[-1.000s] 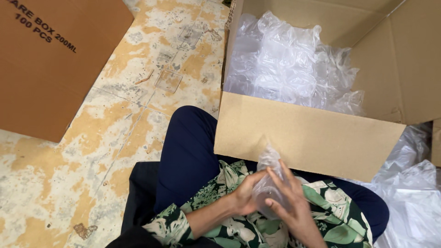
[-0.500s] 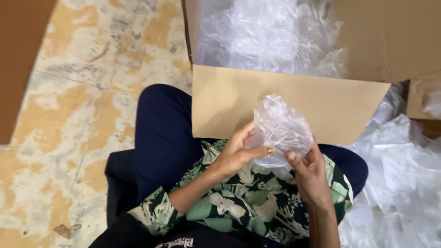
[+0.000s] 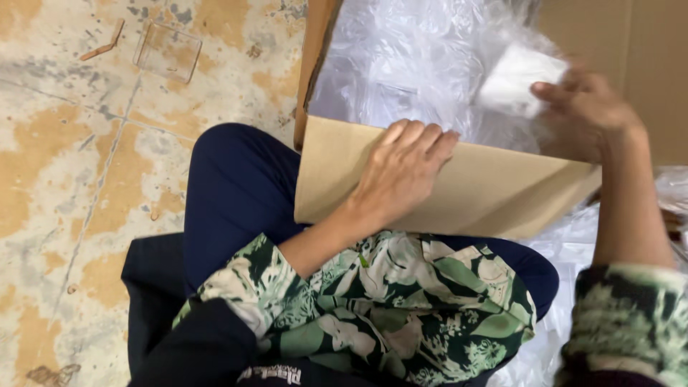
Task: The person sits on the floor with a cardboard box on their lap. They take clear plastic bags, place small plastic containers inside, wrap them, and pack the wrapped items into the box, repeating this for item after item.
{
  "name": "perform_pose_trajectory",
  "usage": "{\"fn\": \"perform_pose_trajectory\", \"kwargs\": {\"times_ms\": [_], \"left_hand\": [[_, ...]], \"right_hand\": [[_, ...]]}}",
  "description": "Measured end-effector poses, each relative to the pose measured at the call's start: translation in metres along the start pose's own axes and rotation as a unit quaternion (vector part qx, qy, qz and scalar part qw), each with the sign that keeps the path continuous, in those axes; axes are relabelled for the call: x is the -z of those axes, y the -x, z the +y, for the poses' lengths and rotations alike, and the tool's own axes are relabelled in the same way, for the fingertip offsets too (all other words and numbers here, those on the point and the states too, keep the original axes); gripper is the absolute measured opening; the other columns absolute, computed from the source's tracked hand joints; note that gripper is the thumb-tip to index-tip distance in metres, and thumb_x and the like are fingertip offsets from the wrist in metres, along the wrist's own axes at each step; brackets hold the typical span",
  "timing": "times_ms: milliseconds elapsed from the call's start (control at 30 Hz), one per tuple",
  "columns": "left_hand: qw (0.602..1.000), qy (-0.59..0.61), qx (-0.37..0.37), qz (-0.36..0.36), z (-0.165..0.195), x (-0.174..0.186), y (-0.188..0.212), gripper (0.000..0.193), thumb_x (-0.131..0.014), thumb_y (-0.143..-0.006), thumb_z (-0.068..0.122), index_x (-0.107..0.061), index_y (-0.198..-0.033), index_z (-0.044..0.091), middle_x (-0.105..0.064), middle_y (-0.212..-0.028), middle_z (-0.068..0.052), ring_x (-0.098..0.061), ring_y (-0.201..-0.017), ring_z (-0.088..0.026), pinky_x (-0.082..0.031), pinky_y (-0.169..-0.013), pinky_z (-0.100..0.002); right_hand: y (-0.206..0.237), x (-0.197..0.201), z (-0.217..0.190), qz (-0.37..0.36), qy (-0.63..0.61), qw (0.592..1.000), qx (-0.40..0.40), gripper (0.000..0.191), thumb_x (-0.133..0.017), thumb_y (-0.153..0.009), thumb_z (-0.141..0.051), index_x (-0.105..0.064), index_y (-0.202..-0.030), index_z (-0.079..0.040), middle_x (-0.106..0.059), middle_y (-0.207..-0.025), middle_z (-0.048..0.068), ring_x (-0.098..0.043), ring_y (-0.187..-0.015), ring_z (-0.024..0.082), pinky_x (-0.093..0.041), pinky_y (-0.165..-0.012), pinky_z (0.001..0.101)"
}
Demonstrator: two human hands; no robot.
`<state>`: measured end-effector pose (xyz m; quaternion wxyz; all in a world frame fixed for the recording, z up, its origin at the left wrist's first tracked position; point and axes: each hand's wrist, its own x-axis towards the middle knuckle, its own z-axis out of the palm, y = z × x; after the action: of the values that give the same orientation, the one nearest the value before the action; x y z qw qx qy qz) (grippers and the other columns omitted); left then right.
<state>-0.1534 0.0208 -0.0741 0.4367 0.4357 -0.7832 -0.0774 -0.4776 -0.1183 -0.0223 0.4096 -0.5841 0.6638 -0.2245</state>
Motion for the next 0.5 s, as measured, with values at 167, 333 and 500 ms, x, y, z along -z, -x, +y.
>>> {"fn": "perform_pose_trajectory", "kwargs": {"times_ms": [167, 333, 500], "left_hand": [[0.999, -0.002, -0.008, 0.035, 0.0, 0.009, 0.009, 0.019, -0.062, -0.103, 0.014, -0.063, -0.12, 0.007, -0.061, -0.105, -0.003, -0.059, -0.101, -0.019, -0.047, -0.101, -0.035], [0.999, -0.034, -0.003, 0.013, 0.0, -0.003, 0.005, 0.015, -0.061, -0.108, 0.018, -0.063, -0.12, 0.008, -0.062, -0.104, -0.003, -0.059, -0.099, -0.018, -0.046, -0.096, -0.034], [0.997, -0.046, -0.041, 0.04, -0.008, -0.014, 0.01, 0.026, -0.062, -0.106, 0.022, -0.065, -0.128, 0.011, -0.066, -0.12, -0.004, -0.06, -0.106, -0.018, -0.046, -0.099, -0.037]], "right_hand": [[-0.075, -0.013, 0.024, -0.146, 0.18, 0.967, -0.103, 0.079, -0.076, -0.091, -0.026, -0.042, -0.161, -0.01, -0.067, -0.111, 0.014, -0.068, -0.094, 0.024, -0.058, -0.083, 0.0378], [-0.091, -0.021, 0.035, -0.129, 0.214, 0.958, -0.143, 0.076, -0.075, -0.097, -0.03, -0.038, -0.162, -0.011, -0.068, -0.12, 0.017, -0.071, -0.092, 0.028, -0.057, -0.085, 0.0357], [-0.07, -0.043, 0.028, -0.082, 0.482, 0.87, -0.06, 0.055, -0.062, -0.111, -0.051, -0.072, -0.121, 0.002, -0.073, -0.087, 0.021, -0.072, -0.075, 0.036, -0.052, -0.073, 0.0502]]}}
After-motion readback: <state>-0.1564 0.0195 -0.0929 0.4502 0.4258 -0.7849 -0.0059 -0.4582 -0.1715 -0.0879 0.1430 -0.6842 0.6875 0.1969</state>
